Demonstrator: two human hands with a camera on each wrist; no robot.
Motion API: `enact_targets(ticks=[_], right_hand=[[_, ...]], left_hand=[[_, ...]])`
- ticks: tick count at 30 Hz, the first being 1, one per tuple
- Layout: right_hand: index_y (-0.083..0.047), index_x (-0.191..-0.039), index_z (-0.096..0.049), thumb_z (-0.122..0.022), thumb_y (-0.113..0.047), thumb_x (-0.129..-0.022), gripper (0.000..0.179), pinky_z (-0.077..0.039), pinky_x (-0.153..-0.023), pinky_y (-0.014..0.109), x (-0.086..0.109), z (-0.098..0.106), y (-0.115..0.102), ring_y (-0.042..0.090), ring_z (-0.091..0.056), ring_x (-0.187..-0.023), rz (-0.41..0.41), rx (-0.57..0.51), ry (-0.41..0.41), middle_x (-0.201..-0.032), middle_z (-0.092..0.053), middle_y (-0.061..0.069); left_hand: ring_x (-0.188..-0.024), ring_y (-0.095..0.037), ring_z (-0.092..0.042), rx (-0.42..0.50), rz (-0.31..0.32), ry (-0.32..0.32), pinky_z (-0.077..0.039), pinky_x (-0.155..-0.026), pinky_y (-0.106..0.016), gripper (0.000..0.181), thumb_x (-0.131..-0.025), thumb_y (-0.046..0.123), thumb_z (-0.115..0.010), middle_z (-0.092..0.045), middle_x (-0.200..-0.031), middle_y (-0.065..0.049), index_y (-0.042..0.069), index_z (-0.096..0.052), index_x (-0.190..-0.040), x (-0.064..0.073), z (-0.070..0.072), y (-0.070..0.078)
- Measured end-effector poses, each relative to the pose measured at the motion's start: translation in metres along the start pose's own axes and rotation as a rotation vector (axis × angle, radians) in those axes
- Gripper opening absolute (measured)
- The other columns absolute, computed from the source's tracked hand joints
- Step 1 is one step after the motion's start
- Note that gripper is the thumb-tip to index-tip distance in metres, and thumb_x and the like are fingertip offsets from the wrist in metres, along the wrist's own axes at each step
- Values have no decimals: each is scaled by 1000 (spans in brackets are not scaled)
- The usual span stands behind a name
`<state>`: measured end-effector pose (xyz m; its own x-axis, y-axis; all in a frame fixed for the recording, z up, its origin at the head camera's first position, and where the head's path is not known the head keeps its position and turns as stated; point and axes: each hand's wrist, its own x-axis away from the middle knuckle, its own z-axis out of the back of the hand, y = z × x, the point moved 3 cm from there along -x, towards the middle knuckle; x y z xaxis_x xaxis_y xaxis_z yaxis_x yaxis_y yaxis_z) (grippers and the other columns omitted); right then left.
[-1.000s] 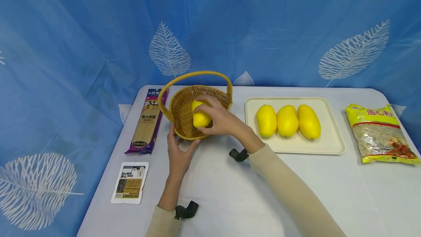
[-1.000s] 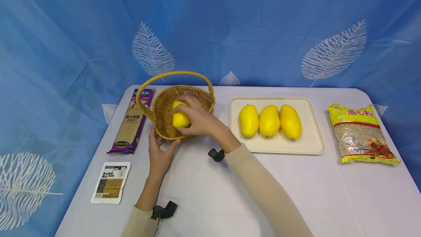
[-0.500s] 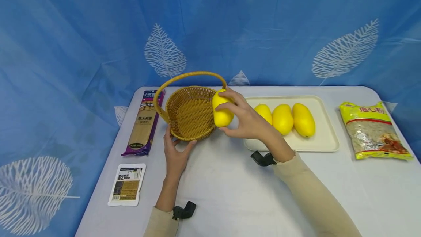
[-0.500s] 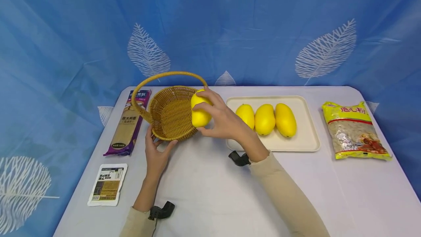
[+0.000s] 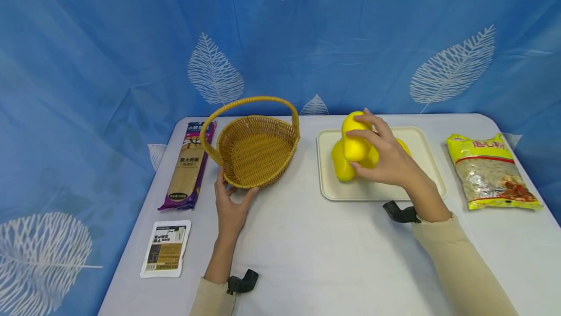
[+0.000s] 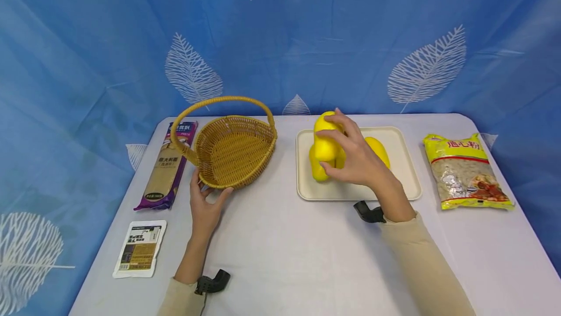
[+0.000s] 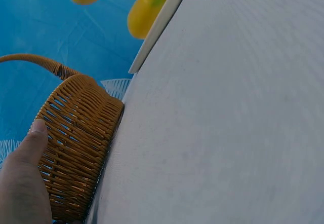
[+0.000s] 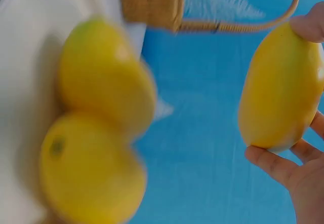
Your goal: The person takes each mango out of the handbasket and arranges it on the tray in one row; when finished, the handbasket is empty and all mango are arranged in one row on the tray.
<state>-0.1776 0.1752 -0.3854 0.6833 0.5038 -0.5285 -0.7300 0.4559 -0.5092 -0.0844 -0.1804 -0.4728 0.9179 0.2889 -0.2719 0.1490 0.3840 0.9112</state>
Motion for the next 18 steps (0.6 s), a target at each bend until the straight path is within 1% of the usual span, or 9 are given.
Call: enact_targets(ticks=[4,7,9,14,18], right_hand=[[-8,-122,-63,-83,-2,-62,64,-30,-115,58,20,15,14,34,-20,-149,-21,27,22,-145,-39,17],[-7,-121,-64,-84,0,-60,64,-26,-118,55,32,22,21,36,-20,-149,-29,36,36,-144,-39,20],[-7,-120,-64,-84,0,-60,64,-24,-119,55,38,25,25,36,-19,-149,-49,42,42,-144,-39,20],[-7,-120,-64,-84,0,-61,63,-21,-119,59,54,33,38,36,-19,-149,-114,69,44,-146,-38,20],[-5,-119,-63,-82,2,-61,61,-20,-117,63,70,42,50,37,-18,-149,-160,88,46,-146,-38,22]], left_hand=[[-132,-46,-39,-9,2,0,-42,-100,-58,97,-82,10,-79,-26,-151,-30,-1,-16,-154,0,1,0],[-132,-45,-39,-15,-1,5,-42,-100,-57,97,-82,10,-80,-27,-152,-28,0,-16,-154,0,2,-1],[-132,-44,-39,-12,-3,8,-42,-100,-57,97,-81,9,-80,-27,-152,-28,0,-16,-154,0,2,-2],[-131,-45,-39,-3,-16,9,-42,-99,-57,97,-81,8,-79,-27,-151,-29,-1,-16,-154,1,2,-2],[-131,-45,-40,-4,-24,4,-42,-99,-58,97,-81,8,-79,-27,-150,-30,-2,-15,-154,1,0,-1]])
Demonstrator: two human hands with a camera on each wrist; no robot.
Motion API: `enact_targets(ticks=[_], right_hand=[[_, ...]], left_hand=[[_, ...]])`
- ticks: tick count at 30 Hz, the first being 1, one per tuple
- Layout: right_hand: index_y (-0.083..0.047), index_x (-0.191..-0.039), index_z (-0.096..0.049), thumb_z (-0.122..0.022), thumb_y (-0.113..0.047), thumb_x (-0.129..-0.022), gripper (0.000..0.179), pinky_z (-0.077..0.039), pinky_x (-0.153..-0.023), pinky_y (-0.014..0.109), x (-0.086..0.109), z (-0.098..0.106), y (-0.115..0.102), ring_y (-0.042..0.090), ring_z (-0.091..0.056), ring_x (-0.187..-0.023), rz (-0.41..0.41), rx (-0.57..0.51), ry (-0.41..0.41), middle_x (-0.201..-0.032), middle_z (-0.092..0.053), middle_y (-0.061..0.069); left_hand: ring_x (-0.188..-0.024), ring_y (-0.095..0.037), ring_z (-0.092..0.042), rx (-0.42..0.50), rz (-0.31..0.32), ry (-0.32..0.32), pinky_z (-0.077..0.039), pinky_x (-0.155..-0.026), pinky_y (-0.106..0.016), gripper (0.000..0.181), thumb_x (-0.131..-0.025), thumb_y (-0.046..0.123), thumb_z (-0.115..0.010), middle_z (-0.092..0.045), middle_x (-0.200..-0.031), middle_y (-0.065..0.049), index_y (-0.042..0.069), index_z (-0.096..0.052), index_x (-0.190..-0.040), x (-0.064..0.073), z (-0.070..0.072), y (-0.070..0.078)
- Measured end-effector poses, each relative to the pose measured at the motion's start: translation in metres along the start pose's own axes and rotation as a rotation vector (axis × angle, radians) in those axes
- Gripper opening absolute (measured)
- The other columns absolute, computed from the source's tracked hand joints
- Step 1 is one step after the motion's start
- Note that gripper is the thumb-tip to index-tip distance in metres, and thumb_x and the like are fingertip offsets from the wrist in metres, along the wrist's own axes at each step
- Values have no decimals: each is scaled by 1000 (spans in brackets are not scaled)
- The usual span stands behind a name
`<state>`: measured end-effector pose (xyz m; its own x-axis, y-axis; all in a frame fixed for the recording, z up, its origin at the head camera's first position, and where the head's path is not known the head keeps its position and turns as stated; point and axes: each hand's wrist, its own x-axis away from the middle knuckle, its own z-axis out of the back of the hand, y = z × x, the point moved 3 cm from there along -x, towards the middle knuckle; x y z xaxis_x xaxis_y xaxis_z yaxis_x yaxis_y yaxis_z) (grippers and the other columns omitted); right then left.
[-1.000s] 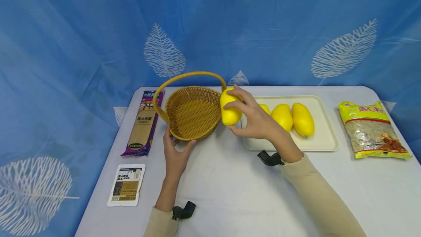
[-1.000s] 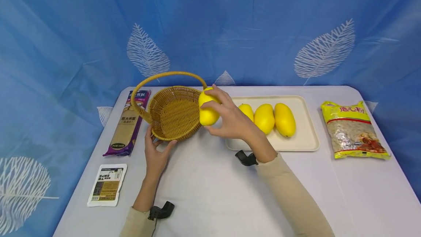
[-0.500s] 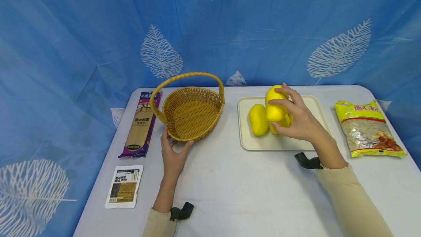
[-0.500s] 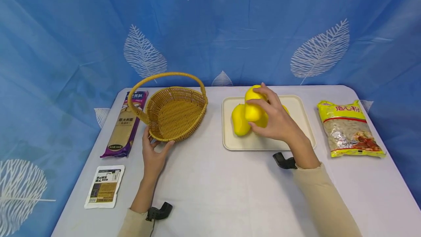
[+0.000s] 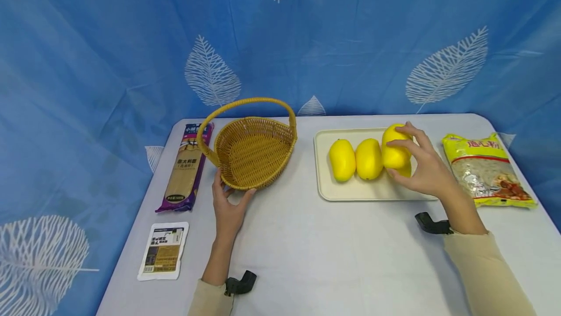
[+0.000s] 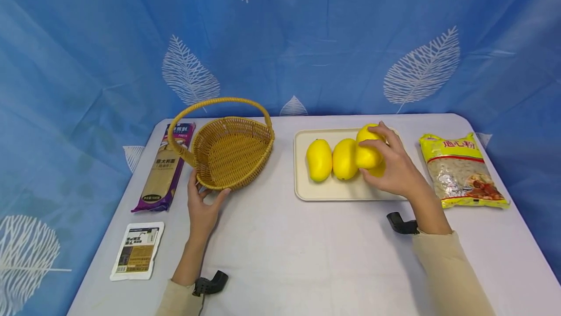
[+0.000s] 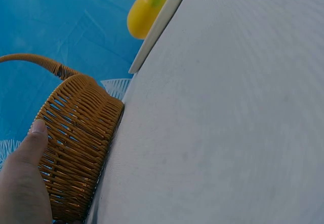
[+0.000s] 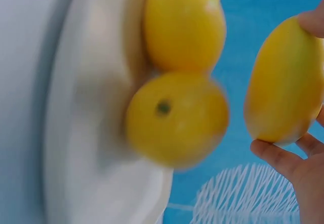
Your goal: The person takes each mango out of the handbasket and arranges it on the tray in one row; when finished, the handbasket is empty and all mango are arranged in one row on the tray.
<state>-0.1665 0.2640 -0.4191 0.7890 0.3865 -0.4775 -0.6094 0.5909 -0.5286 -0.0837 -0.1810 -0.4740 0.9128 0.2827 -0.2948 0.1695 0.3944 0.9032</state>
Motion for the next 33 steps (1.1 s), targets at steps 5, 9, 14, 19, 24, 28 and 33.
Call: enact_targets(ticks=[5,9,14,19,24,28,33], right_hand=[[-1,-117,-62,-79,4,-60,60,-17,-115,68,15,11,18,33,-17,-150,-58,10,19,-145,-38,25],[-1,-118,-62,-79,5,-60,60,-17,-114,70,24,21,29,36,-17,-149,-119,24,24,-145,-37,25],[-1,-119,-60,-79,6,-61,61,-11,-114,71,36,27,42,41,-15,-149,-205,19,-14,-146,-35,24],[1,-117,-59,-79,7,-61,59,-9,-114,71,46,23,51,46,-14,-148,-222,-9,-51,-144,-34,26],[1,-116,-59,-79,6,-62,58,-10,-120,61,48,16,57,45,-14,-148,-203,-25,-75,-145,-33,24],[-1,-118,-58,-78,6,-62,60,-7,-123,53,47,9,60,41,-12,-150,-213,-36,-108,-146,-31,22],[-3,-123,-57,-76,5,-62,64,-5,-123,56,47,5,60,37,-7,-151,-227,-44,-145,-150,-29,20]], left_hand=[[-131,-45,-39,0,-2,-7,-42,-99,-58,97,-81,8,-79,-27,-151,-30,-2,-15,-154,-1,-1,1],[-130,-47,-40,-1,-14,-9,-42,-98,-58,98,-81,7,-79,-28,-150,-31,-2,-15,-154,-2,-1,1],[-130,-46,-39,-5,-10,-9,-41,-98,-58,97,-81,7,-79,-28,-150,-30,-3,-15,-154,-2,-1,1],[-131,-46,-38,0,1,-10,-41,-99,-58,97,-82,8,-79,-27,-151,-29,-2,-15,-154,-1,-1,1],[-131,-45,-39,-10,-9,2,-41,-99,-57,96,-82,8,-79,-27,-151,-30,-2,-15,-154,-2,0,1],[-131,-45,-39,-13,-10,4,-42,-98,-56,96,-82,7,-79,-26,-152,-29,-2,-15,-154,-2,0,2],[-131,-47,-38,-3,-1,-4,-41,-99,-56,96,-82,7,-79,-26,-152,-28,-2,-15,-154,-2,0,1]])
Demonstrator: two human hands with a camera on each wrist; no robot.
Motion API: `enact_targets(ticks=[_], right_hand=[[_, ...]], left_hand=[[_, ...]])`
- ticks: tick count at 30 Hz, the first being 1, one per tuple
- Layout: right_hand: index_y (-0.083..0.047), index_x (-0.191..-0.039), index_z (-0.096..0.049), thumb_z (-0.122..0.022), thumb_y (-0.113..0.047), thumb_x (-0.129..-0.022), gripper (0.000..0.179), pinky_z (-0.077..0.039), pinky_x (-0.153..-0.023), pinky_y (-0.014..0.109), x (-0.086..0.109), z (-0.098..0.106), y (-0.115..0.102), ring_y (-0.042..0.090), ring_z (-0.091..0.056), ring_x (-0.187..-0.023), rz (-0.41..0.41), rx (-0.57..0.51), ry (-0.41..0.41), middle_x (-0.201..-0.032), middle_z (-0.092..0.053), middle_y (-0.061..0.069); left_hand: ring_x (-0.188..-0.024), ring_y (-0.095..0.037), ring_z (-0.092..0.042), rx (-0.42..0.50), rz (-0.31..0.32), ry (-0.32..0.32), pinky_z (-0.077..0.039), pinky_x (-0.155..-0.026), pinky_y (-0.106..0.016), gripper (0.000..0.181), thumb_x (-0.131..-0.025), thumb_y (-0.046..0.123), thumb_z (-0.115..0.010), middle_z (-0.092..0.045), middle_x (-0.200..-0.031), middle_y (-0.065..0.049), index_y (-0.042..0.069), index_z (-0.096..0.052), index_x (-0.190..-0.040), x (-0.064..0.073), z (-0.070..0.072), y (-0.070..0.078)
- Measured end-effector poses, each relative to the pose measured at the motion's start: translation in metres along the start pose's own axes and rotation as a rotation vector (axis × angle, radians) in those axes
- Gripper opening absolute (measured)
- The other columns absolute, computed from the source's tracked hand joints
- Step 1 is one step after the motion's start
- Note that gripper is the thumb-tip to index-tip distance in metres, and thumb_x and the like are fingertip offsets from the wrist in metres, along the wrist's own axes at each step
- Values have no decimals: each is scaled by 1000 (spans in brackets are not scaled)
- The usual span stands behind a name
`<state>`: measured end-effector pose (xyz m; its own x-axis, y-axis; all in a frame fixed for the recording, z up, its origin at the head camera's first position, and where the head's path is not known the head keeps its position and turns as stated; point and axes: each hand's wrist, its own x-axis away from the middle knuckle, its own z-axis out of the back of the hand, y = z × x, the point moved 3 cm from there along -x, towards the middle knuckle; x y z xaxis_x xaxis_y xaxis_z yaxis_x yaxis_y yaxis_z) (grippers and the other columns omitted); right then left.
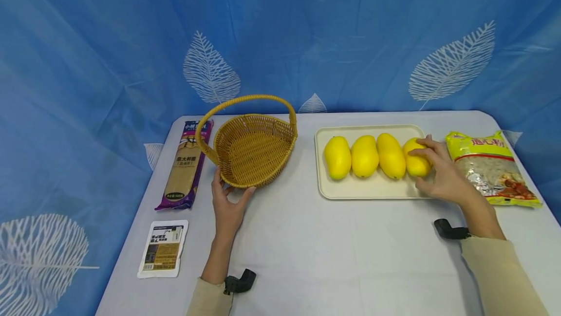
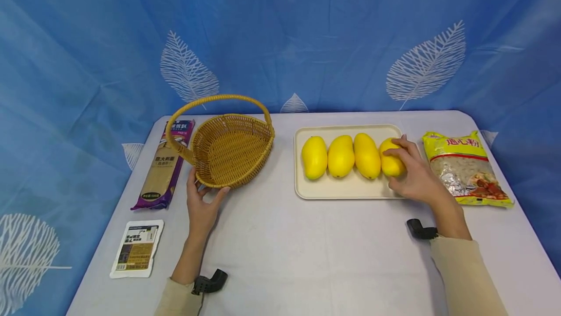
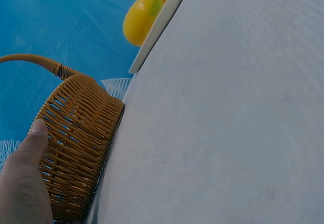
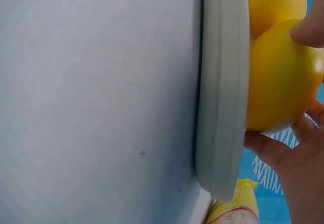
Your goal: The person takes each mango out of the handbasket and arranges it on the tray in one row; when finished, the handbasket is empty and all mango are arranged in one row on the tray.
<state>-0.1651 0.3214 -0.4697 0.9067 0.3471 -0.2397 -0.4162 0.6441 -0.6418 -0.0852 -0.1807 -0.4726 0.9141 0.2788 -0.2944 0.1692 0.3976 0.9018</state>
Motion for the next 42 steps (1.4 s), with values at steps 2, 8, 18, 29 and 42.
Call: enact_targets(ticks=[2,8,18,29,42], right_hand=[[-3,-124,-57,-75,5,-63,64,-4,-124,52,0,0,0,36,-6,-152,10,1,-2,-151,-29,20],[-1,-126,-56,-72,6,-64,64,-3,-123,53,1,2,-1,29,-2,-153,23,-5,9,-151,-29,21],[-4,-129,-54,-73,2,-67,66,-6,-118,67,2,3,-5,32,-4,-153,-21,27,-4,-155,-25,20],[-6,-133,-53,-76,0,-68,69,-6,-112,75,3,7,-16,39,-5,-151,-32,52,3,-156,-23,21],[-10,-135,-53,-81,-6,-67,74,-19,-108,77,24,-8,-56,41,-15,-149,3,143,31,-154,-29,21]], left_hand=[[-132,-46,-38,-2,4,-2,-41,-99,-56,96,-82,8,-79,-26,-153,-27,-2,-15,-154,0,0,0],[-133,-46,-38,-4,6,-8,-41,-100,-57,97,-82,8,-79,-25,-153,-28,-2,-14,-154,0,-1,1],[-132,-46,-38,-7,2,-11,-41,-99,-57,97,-81,7,-79,-26,-152,-28,-3,-14,-154,-1,-3,1],[-136,-35,-38,-7,40,-20,-43,-102,-49,104,-80,17,-82,-25,-157,-14,16,-13,-157,-4,-8,-35],[-145,-30,-27,-232,-28,-52,-40,-110,-50,110,-78,29,-84,-20,-159,-15,17,-11,-158,10,16,-6]])
